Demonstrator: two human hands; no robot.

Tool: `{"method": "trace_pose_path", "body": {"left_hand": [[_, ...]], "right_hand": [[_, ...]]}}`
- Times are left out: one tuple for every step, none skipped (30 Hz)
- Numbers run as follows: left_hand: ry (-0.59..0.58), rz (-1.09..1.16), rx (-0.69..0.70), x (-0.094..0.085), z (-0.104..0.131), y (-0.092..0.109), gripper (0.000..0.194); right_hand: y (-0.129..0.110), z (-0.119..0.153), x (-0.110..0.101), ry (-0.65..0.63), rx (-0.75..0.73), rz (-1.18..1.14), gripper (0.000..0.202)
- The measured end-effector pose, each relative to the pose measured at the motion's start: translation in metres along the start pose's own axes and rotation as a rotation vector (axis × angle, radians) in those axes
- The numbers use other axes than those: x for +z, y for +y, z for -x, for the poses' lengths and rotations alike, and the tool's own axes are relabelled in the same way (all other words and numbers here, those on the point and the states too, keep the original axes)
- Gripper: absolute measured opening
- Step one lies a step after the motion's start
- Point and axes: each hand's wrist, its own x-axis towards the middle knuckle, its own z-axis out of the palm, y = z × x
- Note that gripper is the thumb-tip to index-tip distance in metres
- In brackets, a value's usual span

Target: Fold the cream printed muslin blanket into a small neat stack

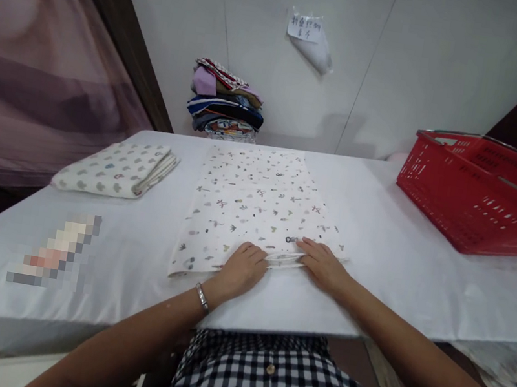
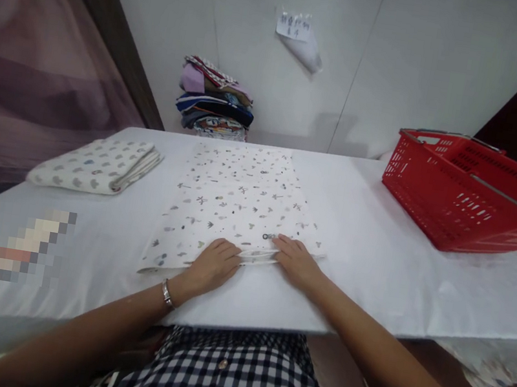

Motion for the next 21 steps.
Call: {"method": "trace_pose_path", "body": {"left_hand": [[-0.009, -0.004, -0.009, 0.001, 0.0, 0.0, 0.012], [-0.014, -0.005, -0.017, 0.003, 0.0, -0.001, 0.012], [-0.014, -0.004, -0.023, 0.004, 0.0, -0.001, 0.011], [-0.007, -0.003, -0.025, 0.005, 0.001, -0.001, 0.012], [0.001, -0.006, -0.023, 0.006, 0.002, -0.001, 0.012], [0.01, -0.014, -0.021, 0.006, 0.002, -0.001, 0.012], [0.021, -0.026, -0.023, 0.006, 0.003, 0.0, 0.013], [0.033, -0.04, -0.027, 0.006, 0.004, 0.0, 0.014], [0.048, -0.051, -0.031, 0.005, 0.004, 0.0, 0.015], [0.065, -0.059, -0.032, 0.004, 0.004, 0.001, 0.016], [0.084, -0.063, -0.03, 0.003, 0.005, 0.001, 0.016], [0.105, -0.065, -0.024, 0.003, 0.004, 0.001, 0.016], [0.122, -0.065, -0.014, 0.003, 0.004, 0.0, 0.016], [0.131, -0.062, -0.005, 0.003, 0.004, 0.0, 0.016], [0.129, -0.058, 0.002, 0.003, 0.003, 0.0, 0.016], [0.118, -0.051, 0.008, 0.003, 0.003, 0.0, 0.015], [0.103, -0.039, 0.011, 0.003, 0.003, 0.0, 0.015], [0.088, -0.024, 0.013, 0.003, 0.003, 0.0, 0.014], [0.076, -0.008, 0.013, 0.003, 0.004, -0.001, 0.014], [0.07, 0.008, 0.014, 0.003, 0.004, -0.001, 0.013], [0.071, 0.021, 0.015, 0.003, 0.004, -0.001, 0.013]], "right_hand": [[0.0, 0.0, 0.0, -0.004, -0.003, -0.001, 0.021], [0.0, 0.0, 0.0, -0.004, -0.007, -0.006, 0.02], [-0.001, 0.001, 0.0, 0.0, -0.01, -0.013, 0.019], [-0.001, 0.001, 0.0, 0.007, -0.012, -0.017, 0.018], [-0.001, 0.002, 0.0, 0.017, -0.017, -0.019, 0.017], [-0.002, 0.003, 0.0, 0.031, -0.024, -0.017, 0.016], [-0.003, 0.004, 0.0, 0.049, -0.031, -0.011, 0.016], [-0.003, 0.005, 0.001, 0.072, -0.036, -0.002, 0.016], [-0.004, 0.006, 0.002, 0.098, -0.039, 0.009, 0.017], [-0.005, 0.006, 0.003, 0.125, -0.04, 0.02, 0.018], [-0.005, 0.006, 0.004, 0.153, -0.039, 0.029, 0.018], [-0.005, 0.006, 0.005, 0.178, -0.037, 0.032, 0.019], [-0.006, 0.005, 0.006, 0.197, -0.04, 0.026, 0.019], [-0.006, 0.004, 0.005, 0.206, -0.048, 0.008, 0.019], [-0.006, 0.003, 0.004, 0.203, -0.056, -0.019, 0.018], [-0.005, 0.002, 0.002, 0.189, -0.063, -0.052, 0.017], [-0.005, 0.002, -0.001, 0.169, -0.067, -0.085, 0.017], [-0.005, 0.002, -0.004, 0.147, -0.067, -0.117, 0.017], [-0.005, 0.002, -0.008, 0.126, -0.063, -0.147, 0.018], [-0.005, 0.004, -0.012, 0.109, -0.055, -0.177, 0.02], [-0.005, 0.006, -0.015, 0.096, -0.045, -0.21, 0.022]]}}
